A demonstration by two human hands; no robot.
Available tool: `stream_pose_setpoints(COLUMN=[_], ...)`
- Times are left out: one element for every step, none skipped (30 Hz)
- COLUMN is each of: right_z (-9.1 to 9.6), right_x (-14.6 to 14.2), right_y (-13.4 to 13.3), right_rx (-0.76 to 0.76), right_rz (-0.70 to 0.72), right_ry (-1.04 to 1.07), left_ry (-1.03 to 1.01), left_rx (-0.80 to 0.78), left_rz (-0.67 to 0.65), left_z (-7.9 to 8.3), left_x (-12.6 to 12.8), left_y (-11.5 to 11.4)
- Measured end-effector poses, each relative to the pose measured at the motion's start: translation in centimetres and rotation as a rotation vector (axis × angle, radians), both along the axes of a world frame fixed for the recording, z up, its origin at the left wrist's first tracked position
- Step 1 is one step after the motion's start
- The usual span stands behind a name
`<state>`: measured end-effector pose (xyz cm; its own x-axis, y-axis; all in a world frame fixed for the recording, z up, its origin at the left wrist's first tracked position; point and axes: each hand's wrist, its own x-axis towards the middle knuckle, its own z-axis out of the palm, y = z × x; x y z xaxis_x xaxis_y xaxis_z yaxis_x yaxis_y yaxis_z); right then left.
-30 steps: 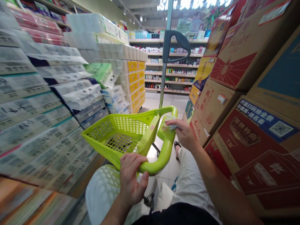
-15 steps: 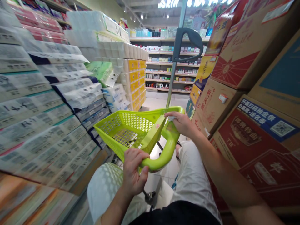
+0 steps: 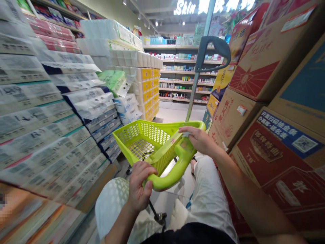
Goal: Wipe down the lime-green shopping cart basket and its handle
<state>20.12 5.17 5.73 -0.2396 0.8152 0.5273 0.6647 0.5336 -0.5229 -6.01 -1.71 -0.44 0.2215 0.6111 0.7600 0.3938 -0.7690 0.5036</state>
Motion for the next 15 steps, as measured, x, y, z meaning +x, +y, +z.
stream_pose_setpoints(right_z=[0.3,0.5,0.7,0.9,1.0,1.0,0.9,0.7,0.4,0.1,-0.1,-0.3,-0.3,-0.3,-0.2], right_x=[-1.1,-2.3,-3.3,-4.0,-4.2,-4.0,-3.4,-2.4,-1.2,-0.1,1.0,1.6,1.9,1.7,1.0], right_y=[-1.0,-2.0,-2.8,-3.5,-3.8,-3.8,-3.5,-2.9,-2.1,-1.3,-0.6,-0.1,0.1,-0.1,-0.7], right_rx=[-0.01,-0.013,-0.009,-0.005,-0.002,-0.003,-0.002,0.005,0.012,0.036,0.041,0.039,0.036,0.032,0.032], right_rz=[0.063,0.119,0.164,0.198,0.22,0.233,0.228,0.196,0.148,0.064,-0.021,-0.084,-0.125,-0.135,-0.119], right_ry=[-0.029,-0.064,-0.1,-0.13,-0.15,-0.156,-0.148,-0.131,-0.108,-0.083,-0.064,-0.05,-0.044,-0.047,-0.056], left_ry=[-0.018,-0.033,-0.047,-0.058,-0.065,-0.067,-0.066,-0.063,-0.056,-0.047,-0.035,-0.026,-0.02,-0.019,-0.024], left_rx=[0.007,0.012,0.015,0.017,0.015,0.01,0.0,-0.012,-0.026,-0.041,-0.053,-0.063,-0.071,-0.075,-0.072], left_rz=[-0.002,-0.001,0.002,0.003,0.001,-0.003,-0.008,-0.009,-0.004,0.009,0.033,0.069,0.117,0.174,0.232], left_z=[-0.1,-0.1,-0.1,-0.1,0.0,0.1,0.2,0.3,0.4,0.5,0.7,0.8,1.0,1.3,1.7], left_x=[0.0,0.0,-0.1,-0.2,-0.3,-0.5,-0.7,-0.9,-1.0,-1.2,-1.3,-1.3,-1.1,-0.9,-0.6], left_y=[0.0,0.1,0.1,0.1,0.1,0.0,0.0,-0.1,-0.2,-0.4,-0.6,-0.9,-1.3,-1.7,-2.2])
